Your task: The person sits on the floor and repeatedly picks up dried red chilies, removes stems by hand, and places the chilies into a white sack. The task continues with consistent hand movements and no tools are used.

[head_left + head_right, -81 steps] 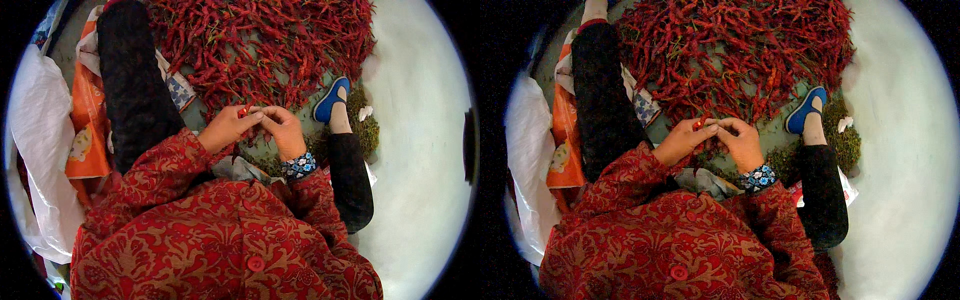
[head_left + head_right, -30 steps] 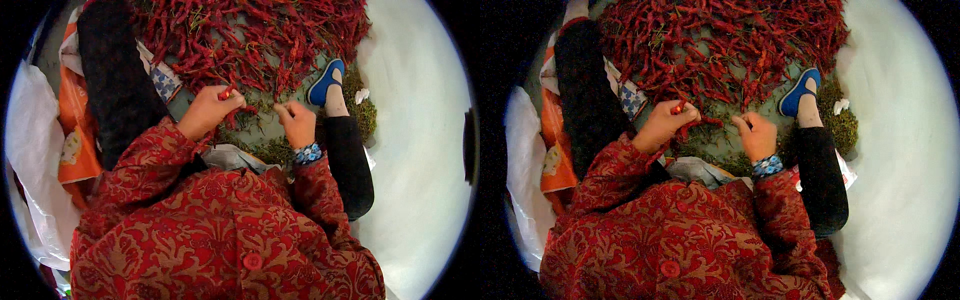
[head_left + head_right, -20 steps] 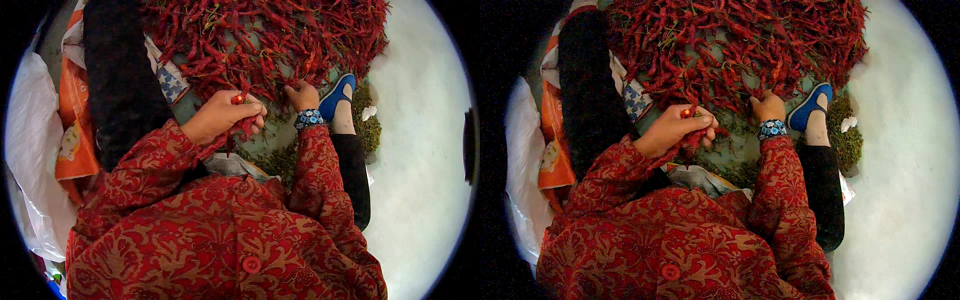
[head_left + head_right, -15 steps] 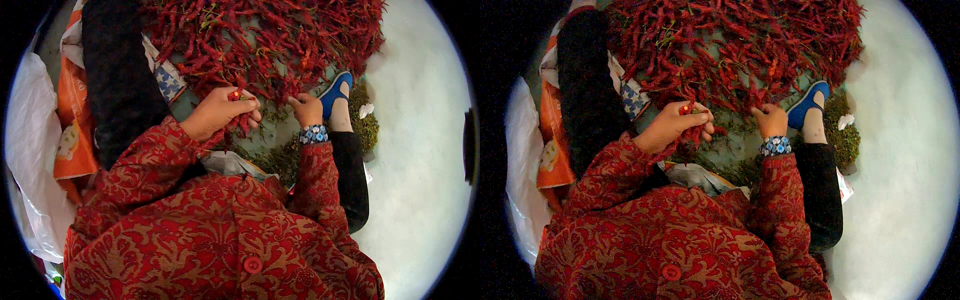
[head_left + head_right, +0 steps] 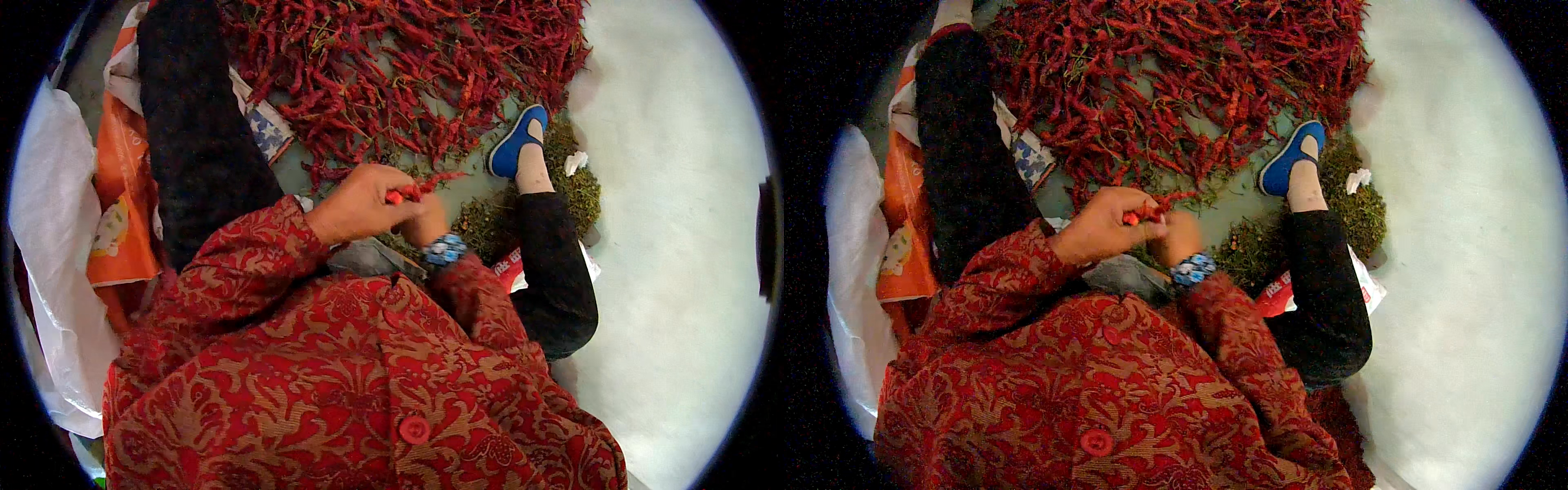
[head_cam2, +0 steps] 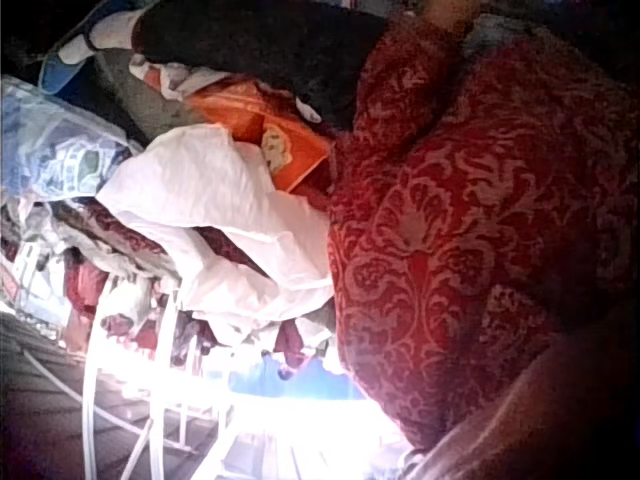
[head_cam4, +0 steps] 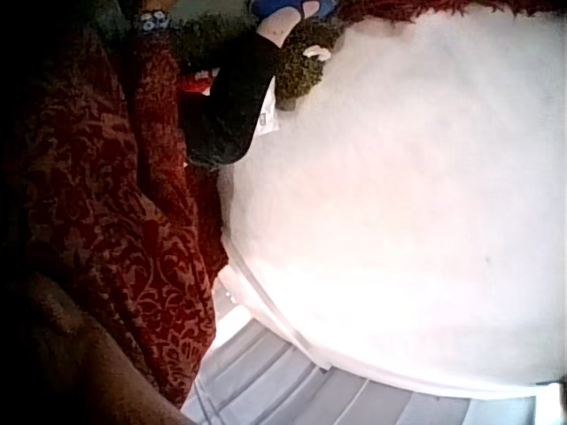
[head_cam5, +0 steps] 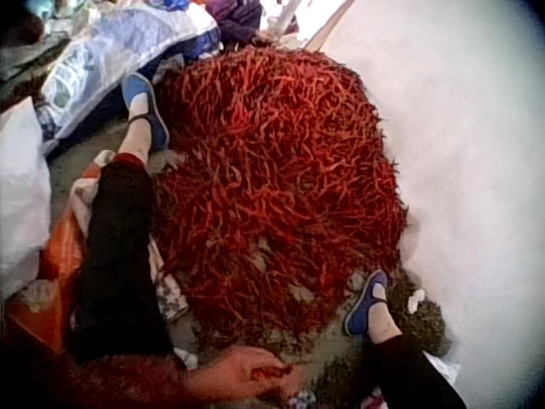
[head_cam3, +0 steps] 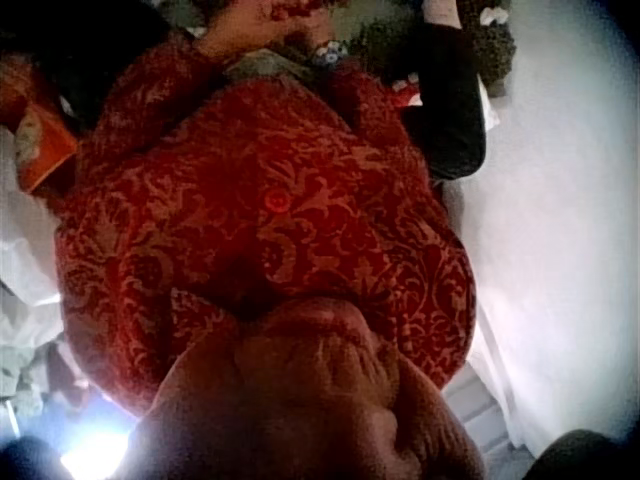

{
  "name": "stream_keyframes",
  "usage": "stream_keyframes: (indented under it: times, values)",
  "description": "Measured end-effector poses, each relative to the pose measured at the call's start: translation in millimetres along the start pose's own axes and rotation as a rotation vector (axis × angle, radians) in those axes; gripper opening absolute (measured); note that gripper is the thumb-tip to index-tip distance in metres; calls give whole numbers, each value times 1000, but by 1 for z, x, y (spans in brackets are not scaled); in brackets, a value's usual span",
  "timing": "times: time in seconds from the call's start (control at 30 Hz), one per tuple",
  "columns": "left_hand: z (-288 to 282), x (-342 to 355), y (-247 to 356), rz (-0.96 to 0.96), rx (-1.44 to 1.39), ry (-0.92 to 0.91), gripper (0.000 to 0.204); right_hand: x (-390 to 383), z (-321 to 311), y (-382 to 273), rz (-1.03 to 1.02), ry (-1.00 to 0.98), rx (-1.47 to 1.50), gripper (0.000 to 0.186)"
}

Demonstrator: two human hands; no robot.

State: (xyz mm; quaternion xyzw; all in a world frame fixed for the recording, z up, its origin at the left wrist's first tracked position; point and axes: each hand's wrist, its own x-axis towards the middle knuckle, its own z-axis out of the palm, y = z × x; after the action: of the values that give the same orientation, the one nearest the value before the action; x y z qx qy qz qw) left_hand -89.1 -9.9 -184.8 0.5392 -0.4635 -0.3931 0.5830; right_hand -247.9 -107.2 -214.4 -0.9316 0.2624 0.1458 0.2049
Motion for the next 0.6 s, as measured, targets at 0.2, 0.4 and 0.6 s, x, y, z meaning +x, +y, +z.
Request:
stream_keyframes:
  times: [0.2, 0.4, 0.6]
  values:
    - [-25, 2, 22, -603, -559, -9, 23, 4, -28, 36, 348, -493, 154, 40]
    - [-26, 7, 14, -693, -707, 66, 24, 102, -97, 75, 318, 168, -112, 46]
    - [-30, 13, 5, -745, -566, 73, 25, 148, -95, 79, 219, -39, -191, 29]
